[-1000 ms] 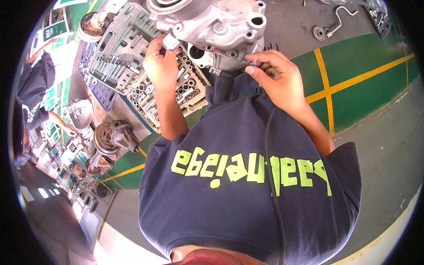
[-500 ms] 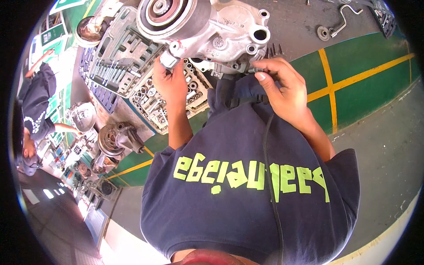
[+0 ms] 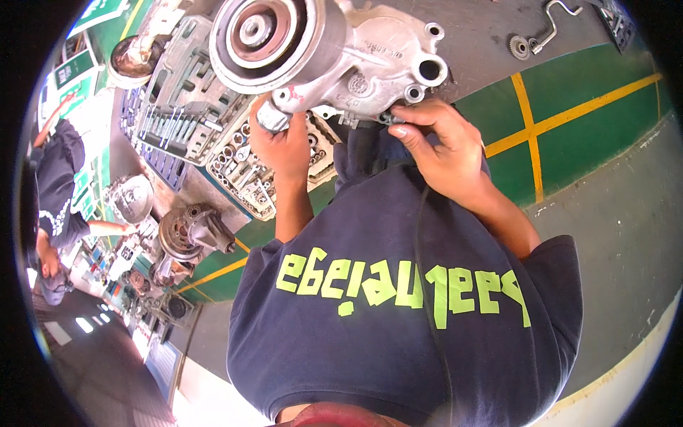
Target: The person disassembles and reassembles internal components of a gearbox by hand, removing a bearing and internal gears from the housing before placing the shaft and gears back into the casing.
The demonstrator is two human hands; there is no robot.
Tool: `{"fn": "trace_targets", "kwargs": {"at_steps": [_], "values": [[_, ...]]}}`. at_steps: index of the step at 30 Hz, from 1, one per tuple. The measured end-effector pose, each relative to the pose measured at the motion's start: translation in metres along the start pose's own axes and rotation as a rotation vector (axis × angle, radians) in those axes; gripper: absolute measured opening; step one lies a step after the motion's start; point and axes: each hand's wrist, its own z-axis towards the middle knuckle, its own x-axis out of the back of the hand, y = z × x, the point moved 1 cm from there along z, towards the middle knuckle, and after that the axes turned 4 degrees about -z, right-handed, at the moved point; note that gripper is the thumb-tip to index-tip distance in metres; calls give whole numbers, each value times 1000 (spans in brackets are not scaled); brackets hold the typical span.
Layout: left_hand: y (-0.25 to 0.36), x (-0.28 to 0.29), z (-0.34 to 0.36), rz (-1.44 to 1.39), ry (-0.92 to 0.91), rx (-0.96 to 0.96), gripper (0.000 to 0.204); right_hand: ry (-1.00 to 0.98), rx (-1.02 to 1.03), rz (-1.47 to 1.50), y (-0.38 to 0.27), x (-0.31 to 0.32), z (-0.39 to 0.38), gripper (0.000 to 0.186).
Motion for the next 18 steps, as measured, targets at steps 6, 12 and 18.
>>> {"fn": "trace_targets", "kwargs": {"at_steps": [6, 12, 18], "values": [[-6, 1, 1, -35, 21, 47, 31, 0, 190, -164, -18, -4, 10, 25], [3, 0, 3, -51, 15, -19, 22, 64, 251, -155, -11, -9, 7, 26], [3, -1, 1, 15, 41, -34, 29, 68, 255, -141, -5, -10, 7, 27]]}}
